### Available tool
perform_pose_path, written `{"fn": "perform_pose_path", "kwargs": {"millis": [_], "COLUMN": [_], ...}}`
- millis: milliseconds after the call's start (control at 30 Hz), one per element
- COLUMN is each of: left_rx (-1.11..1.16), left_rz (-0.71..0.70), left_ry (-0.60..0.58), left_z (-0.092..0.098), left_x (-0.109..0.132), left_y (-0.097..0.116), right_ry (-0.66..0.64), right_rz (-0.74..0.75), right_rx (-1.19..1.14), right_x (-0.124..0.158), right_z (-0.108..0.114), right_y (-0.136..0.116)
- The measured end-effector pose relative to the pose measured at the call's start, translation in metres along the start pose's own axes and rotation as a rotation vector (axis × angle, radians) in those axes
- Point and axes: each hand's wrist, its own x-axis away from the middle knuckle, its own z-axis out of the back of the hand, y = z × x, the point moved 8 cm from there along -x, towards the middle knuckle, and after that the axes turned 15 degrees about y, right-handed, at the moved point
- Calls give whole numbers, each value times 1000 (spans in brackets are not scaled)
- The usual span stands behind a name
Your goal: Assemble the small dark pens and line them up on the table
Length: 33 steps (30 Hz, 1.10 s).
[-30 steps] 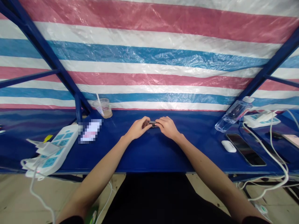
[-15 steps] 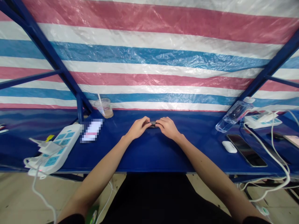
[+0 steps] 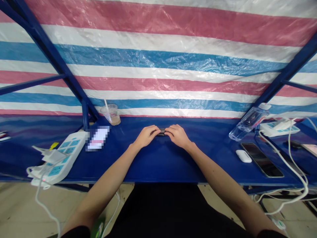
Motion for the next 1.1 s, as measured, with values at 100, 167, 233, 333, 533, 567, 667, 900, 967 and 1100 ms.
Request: {"fn": "perform_pose_path", "kwargs": {"millis": [100,167,233,333,533,567,667,900,967,1100], "left_rx": [26,26,12,19,18,16,11,-24,-26,-10], "left_rz": [41,69,64,49,67,67,52,31,35,49], "left_ry": [5,14,4,-29,-12,-12,-20,-29,-30,-13], "left_z": [0,0,-2,-5,-1,-1,-3,-2,-2,-1], "left_x": [1,2,3,4,2,2,3,1,1,2], "left_y": [-2,-5,-6,-5,-4,-4,-4,-1,-1,-2], "right_ry": [-4,-7,-8,-7,-7,-5,-5,-15,-7,6], "right_rz": [-8,-11,-10,-9,2,1,3,1,6,5], "right_rx": [6,9,8,7,7,5,0,-4,-10,-7], "right_x": [0,-1,-1,0,0,0,-1,1,0,-1], "right_z": [0,0,0,0,-1,0,0,-2,-1,2], "right_y": [1,1,1,1,0,0,0,0,-1,-1]}}
